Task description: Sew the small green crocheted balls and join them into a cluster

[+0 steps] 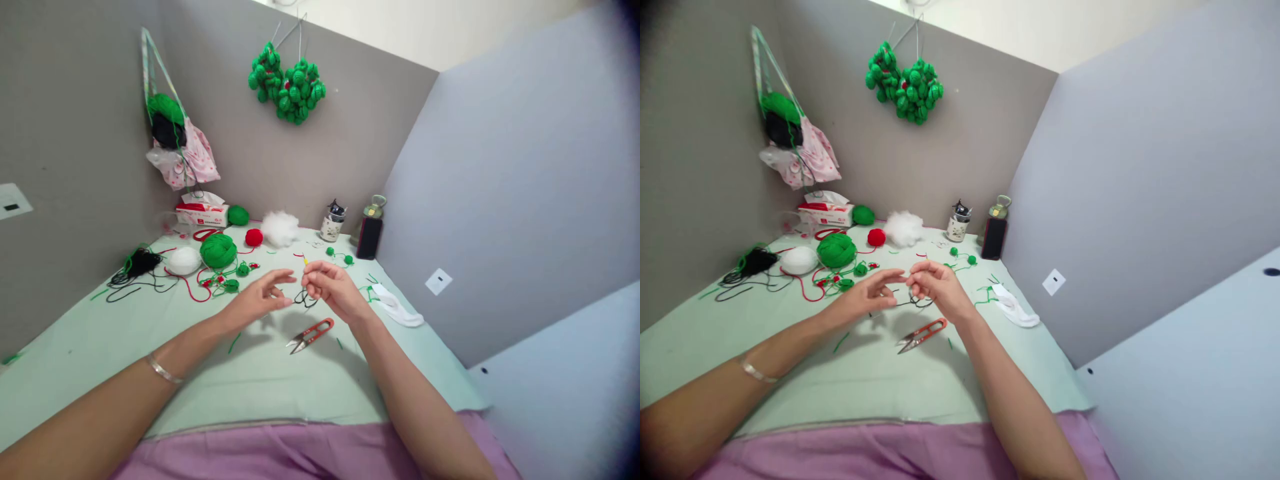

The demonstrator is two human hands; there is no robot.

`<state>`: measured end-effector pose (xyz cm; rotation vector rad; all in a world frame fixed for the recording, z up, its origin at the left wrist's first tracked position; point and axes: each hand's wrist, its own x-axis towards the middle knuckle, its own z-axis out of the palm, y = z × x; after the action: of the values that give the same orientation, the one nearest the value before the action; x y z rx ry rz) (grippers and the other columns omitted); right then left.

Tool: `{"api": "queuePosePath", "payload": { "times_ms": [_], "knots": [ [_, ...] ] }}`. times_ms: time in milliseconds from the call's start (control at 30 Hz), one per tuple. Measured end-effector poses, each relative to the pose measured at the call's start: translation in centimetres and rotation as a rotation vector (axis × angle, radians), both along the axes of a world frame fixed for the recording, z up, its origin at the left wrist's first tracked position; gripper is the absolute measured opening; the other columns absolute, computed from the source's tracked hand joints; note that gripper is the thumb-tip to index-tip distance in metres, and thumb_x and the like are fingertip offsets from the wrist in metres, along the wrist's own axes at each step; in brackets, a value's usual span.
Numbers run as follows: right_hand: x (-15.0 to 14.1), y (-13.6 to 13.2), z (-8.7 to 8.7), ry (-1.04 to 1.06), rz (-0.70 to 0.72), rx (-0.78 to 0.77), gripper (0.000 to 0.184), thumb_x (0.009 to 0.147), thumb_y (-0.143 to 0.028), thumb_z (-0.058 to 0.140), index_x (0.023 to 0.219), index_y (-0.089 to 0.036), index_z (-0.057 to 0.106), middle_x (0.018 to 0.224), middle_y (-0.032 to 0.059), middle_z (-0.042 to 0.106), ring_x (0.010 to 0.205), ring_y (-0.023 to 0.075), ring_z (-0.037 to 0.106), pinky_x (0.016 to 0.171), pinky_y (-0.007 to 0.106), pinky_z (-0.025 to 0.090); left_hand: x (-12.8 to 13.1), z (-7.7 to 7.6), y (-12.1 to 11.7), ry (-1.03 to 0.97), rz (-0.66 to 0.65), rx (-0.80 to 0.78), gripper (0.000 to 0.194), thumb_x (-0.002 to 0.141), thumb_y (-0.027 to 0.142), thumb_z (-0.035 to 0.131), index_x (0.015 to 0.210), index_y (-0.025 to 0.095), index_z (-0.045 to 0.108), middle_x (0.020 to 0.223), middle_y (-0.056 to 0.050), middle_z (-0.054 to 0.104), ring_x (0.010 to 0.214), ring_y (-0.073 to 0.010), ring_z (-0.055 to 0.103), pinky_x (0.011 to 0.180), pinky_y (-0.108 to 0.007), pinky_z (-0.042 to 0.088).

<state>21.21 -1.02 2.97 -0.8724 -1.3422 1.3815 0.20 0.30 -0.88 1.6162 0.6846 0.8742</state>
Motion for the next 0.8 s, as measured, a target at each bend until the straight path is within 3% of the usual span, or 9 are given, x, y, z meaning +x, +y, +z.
{"api": "queuePosePath", "payload": {
  "times_ms": [67, 133, 200, 300, 400, 500, 600, 700, 800],
  "knots": [
    [-0.6, -0.7, 0.3, 0.097, 0.058, -0.016, 0.025, 0.073, -0.033, 0.08, 0.089, -0.015, 0.071, 0.075, 0.0029, 0.072, 0.054, 0.0074, 0.058, 0.05, 0.019, 0.045, 0.8, 0.2, -1.2, -0.031, -0.203, -0.084, 0.066, 0.077, 0.038, 0.075, 0.137, 0.026, 0.05, 0.128, -0.009, 0.062, 0.089, -0.0168, 0.06, 0.073, -0.029, 0.048],
    [-0.1, -0.6, 0.6, 0.158, 0.02, -0.001, 0.024, 0.073, -0.033, 0.081, 0.09, -0.016, 0.075, 0.076, 0.0028, 0.073, 0.054, 0.007, 0.059, 0.05, 0.018, 0.047, 1.0, 0.4, -1.7, 0.04, -0.302, -0.149, 0.044, 0.086, 0.042, 0.067, 0.123, 0.02, 0.062, 0.095, -0.005, 0.069, 0.076, -0.0144, 0.059, 0.071, -0.028, 0.046],
    [1.1, -0.1, 0.8, 0.206, -0.042, 0.022, 0.028, 0.073, -0.031, 0.082, 0.098, -0.019, 0.075, 0.083, 0.0028, 0.075, 0.063, 0.0082, 0.065, 0.056, 0.017, 0.052, 0.7, 0.6, -1.6, 0.043, -0.242, -0.18, 0.032, 0.089, 0.045, 0.062, 0.104, 0.017, 0.07, 0.076, -0.001, 0.063, 0.068, -0.012, 0.055, 0.068, -0.026, 0.043],
    [2.9, 1.0, 0.4, 0.159, -0.072, 0.041, 0.04, 0.074, -0.031, 0.081, 0.111, -0.02, 0.071, 0.105, 0.0067, 0.076, 0.089, 0.0146, 0.072, 0.077, 0.023, 0.057, 0.0, 0.7, -0.8, -0.041, -0.087, -0.234, 0.034, 0.089, 0.047, 0.061, 0.095, 0.016, 0.07, 0.071, 0.001, 0.058, 0.063, -0.0099, 0.051, 0.062, -0.024, 0.039],
    [3.8, 2.1, -0.9, -0.03, -0.151, 0.117, 0.043, 0.081, -0.039, 0.074, 0.118, -0.018, 0.066, 0.113, 0.0115, 0.073, 0.088, 0.0194, 0.073, 0.077, 0.032, 0.059, -0.4, 0.9, -0.1, -0.041, -0.011, -0.25, 0.036, 0.087, 0.05, 0.062, 0.091, 0.015, 0.07, 0.069, 0.001, 0.056, 0.058, -0.0085, 0.047, 0.057, -0.023, 0.035],
    [4.0, 2.9, -2.3, -0.347, -0.353, 0.249, 0.036, 0.089, -0.038, 0.061, 0.12, -0.02, 0.064, 0.099, 0.0083, 0.075, 0.07, 0.0169, 0.07, 0.069, 0.033, 0.057, -0.5, 1.1, 0.0, -0.003, -0.006, -0.212, 0.035, 0.085, 0.049, 0.065, 0.09, 0.015, 0.07, 0.07, 0.001, 0.058, 0.056, -0.0078, 0.045, 0.056, -0.023, 0.034],
    [4.9, 3.4, -2.8, -0.64, -0.498, 0.277, 0.017, 0.085, -0.023, 0.063, 0.098, -0.022, 0.072, 0.07, 0.0001, 0.07, 0.06, 0.014, 0.063, 0.071, 0.03, 0.051, -0.9, 1.3, 0.3, 0.002, -0.013, -0.18, 0.033, 0.085, 0.047, 0.065, 0.091, 0.016, 0.071, 0.071, 0.001, 0.059, 0.058, -0.008, 0.046, 0.056, -0.022, 0.035],
    [6.5, 3.7, -2.6, -0.653, -0.546, 0.24, 0.008, 0.077, -0.016, 0.069, 0.071, -0.021, 0.07, 0.055, -0.0029, 0.061, 0.056, 0.0125, 0.058, 0.071, 0.026, 0.046, -1.9, 1.8, 1.1, -0.067, 0.029, -0.182, 0.029, 0.086, 0.045, 0.066, 0.091, 0.016, 0.072, 0.07, 0.002, 0.056, 0.058, -0.0073, 0.046, 0.055, -0.021, 0.035],
    [8.0, 4.0, -2.2, -0.544, -0.578, 0.191, 0.013, 0.076, -0.022, 0.071, 0.064, -0.019, 0.066, 0.051, -0.0032, 0.059, 0.052, 0.0118, 0.057, 0.062, 0.024, 0.045, -3.6, 2.6, 2.1, -0.199, 0.136, -0.207, 0.028, 0.086, 0.043, 0.067, 0.093, 0.016, 0.072, 0.069, 0.002, 0.052, 0.056, -0.0063, 0.042, 0.051, -0.019, 0.033]
  ]
}}
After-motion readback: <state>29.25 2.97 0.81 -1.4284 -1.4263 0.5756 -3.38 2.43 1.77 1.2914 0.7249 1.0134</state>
